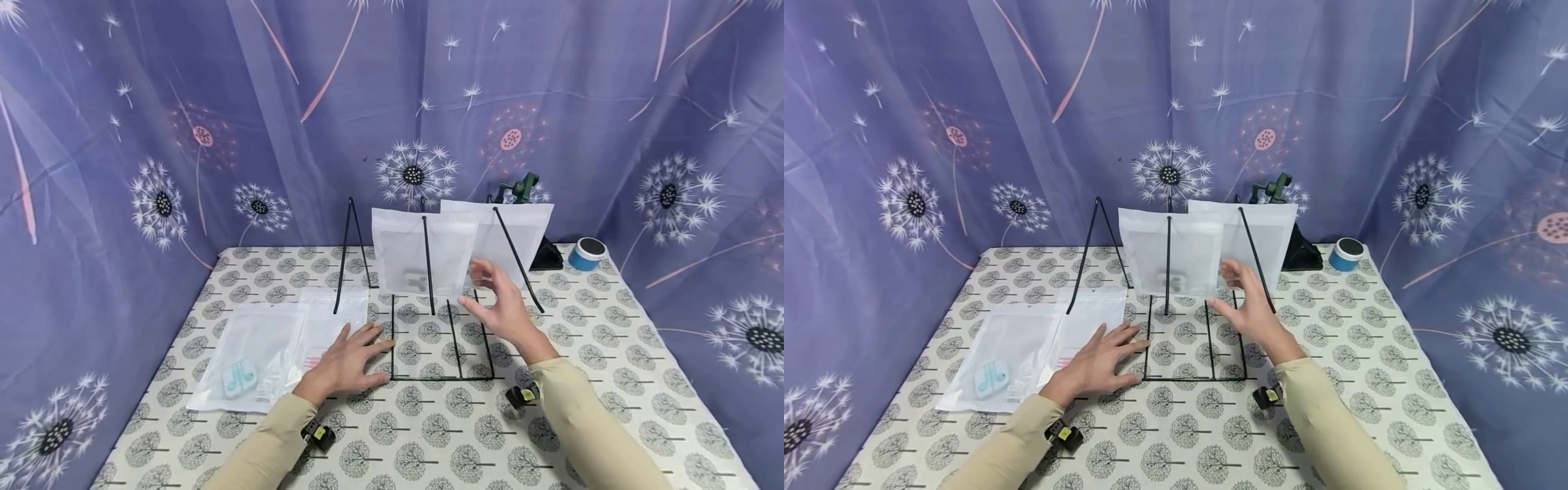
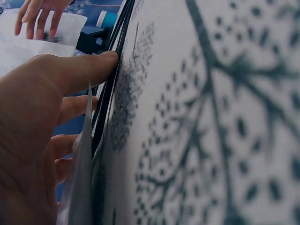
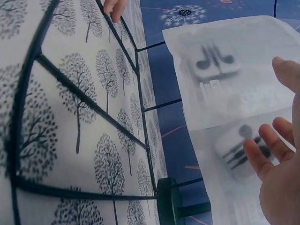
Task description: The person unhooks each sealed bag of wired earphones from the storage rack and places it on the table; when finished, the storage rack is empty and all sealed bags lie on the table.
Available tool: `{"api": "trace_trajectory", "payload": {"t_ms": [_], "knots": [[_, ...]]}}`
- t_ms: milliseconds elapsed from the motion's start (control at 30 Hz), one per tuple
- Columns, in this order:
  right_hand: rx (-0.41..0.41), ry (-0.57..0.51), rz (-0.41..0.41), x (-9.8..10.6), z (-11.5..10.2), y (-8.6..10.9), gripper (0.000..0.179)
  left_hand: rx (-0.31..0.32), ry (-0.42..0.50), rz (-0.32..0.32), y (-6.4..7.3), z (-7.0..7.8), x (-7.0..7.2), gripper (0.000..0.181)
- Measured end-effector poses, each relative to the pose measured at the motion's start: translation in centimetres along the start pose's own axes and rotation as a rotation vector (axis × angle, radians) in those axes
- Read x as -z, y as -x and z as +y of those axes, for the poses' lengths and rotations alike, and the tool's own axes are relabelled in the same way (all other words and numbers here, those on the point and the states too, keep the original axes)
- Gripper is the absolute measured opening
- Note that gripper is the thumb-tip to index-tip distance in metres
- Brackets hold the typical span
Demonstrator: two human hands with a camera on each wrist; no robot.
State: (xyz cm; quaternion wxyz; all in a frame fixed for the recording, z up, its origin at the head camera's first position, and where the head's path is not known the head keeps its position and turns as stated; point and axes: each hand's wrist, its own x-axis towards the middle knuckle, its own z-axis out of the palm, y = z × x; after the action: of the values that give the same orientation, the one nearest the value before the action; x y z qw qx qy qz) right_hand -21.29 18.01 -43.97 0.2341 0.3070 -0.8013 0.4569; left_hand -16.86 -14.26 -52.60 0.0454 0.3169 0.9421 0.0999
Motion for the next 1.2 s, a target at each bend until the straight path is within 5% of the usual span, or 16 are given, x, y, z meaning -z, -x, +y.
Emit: {"api": "trace_trajectory", "payload": {"t_ms": [200,833,1200], "knots": [[-0.049,-0.021,0.014,0.1,-1.5,-0.9,0.067,-0.001,0.002,0.003,0.1,0.1,0.1,0.073],[-0.170,-0.178,0.020,-1.6,-0.2,-2.1,0.070,-0.003,-0.028,-0.010,0.0,0.0,0.3,0.073],[-0.067,-0.352,0.063,-3.4,2.5,-2.2,0.067,0.009,-0.029,-0.021,-0.1,-0.2,0.0,0.074]]}}
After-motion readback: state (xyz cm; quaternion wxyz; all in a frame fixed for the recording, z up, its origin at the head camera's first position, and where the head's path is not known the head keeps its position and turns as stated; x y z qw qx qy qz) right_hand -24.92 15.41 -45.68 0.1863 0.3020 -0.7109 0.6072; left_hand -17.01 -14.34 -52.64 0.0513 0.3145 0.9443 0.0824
